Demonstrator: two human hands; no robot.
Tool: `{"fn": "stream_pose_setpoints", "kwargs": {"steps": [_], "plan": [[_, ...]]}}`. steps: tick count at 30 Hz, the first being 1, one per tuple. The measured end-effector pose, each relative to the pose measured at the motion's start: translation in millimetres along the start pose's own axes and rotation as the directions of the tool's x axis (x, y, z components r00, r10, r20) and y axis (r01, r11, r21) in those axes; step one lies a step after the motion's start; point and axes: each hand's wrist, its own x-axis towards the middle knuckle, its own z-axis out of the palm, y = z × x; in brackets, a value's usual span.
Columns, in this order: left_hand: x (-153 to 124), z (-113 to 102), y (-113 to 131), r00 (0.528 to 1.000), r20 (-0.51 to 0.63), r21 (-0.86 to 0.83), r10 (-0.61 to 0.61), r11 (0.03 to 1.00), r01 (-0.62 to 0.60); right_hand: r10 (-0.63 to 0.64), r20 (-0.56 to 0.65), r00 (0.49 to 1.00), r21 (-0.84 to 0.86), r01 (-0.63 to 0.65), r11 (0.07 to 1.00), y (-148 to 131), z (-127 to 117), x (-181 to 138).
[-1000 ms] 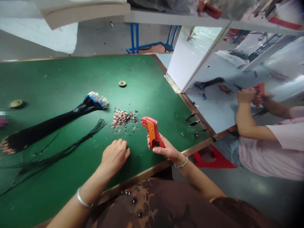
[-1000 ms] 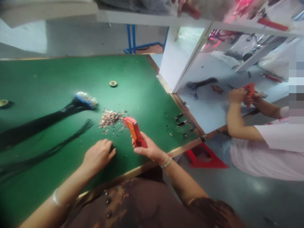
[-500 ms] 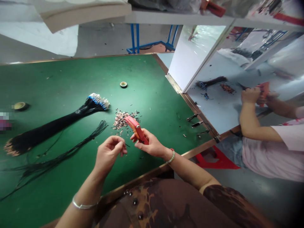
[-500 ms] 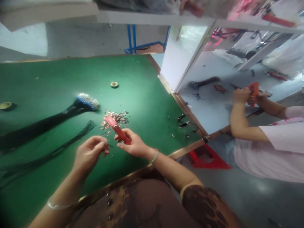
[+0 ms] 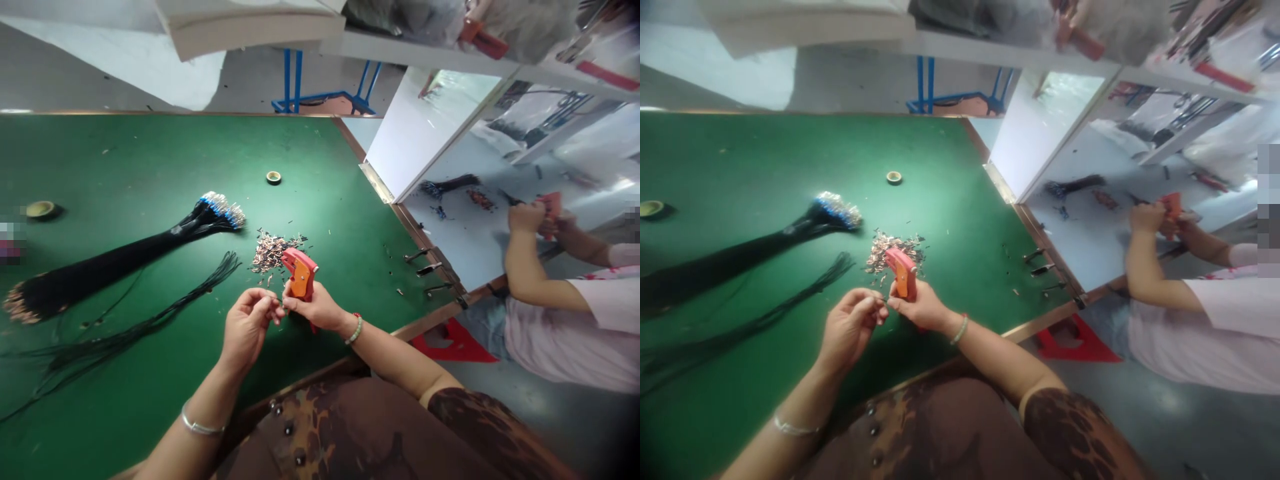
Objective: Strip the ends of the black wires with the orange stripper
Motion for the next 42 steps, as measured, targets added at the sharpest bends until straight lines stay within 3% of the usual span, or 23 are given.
{"fn": "stream_pose_setpoints", "kwargs": {"steps": [9,20,24,28,31,35,39,42], "plan": [[2.7,-9.3,-10.6,1.0,-0.011,-0.023,0.006,1.0,-0.006,0.019,0.017,1.0,-0.069,-0.018,0.997,-4.0,5.5,3.7],[2.7,-21.9,1.8,0.989,0.143,0.239,0.037,0.969,-0.071,0.0,0.042,0.999,-0.187,0.008,0.982,-10.6,-3.6,-2.4],[7.3,-29.1,2.5,0.994,0.022,0.183,0.108,0.977,-0.11,0.045,0.061,0.997,-0.216,-0.031,0.976,-17.8,-11.6,-6.9],[11.4,-30.0,-1.7,0.976,-0.142,0.066,0.164,0.985,-0.156,0.08,0.007,0.997,-0.206,-0.077,0.976,-11.6,-11.4,-11.1],[10.7,-27.3,-5.4,0.972,-0.181,0.019,0.153,0.988,-0.153,-0.066,-0.105,0.992,-0.297,0.032,0.954,-4.9,-9.9,-17.8],[9.8,-26.5,-7.4,0.966,-0.214,-0.013,0.146,0.988,-0.152,-0.298,-0.156,0.942,-0.543,0.17,0.822,5.1,-14.9,-33.6],[12.5,-27.8,-6.1,0.959,-0.241,-0.031,0.147,0.987,-0.159,-0.256,-0.118,0.96,-0.463,0.175,0.869,20.8,-20.6,-45.9],[14.9,-27.6,-4.7,0.95,-0.265,-0.028,0.167,0.983,-0.181,-0.152,-0.036,0.988,-0.267,0.137,0.954,26.5,-22.1,-46.3]]}}
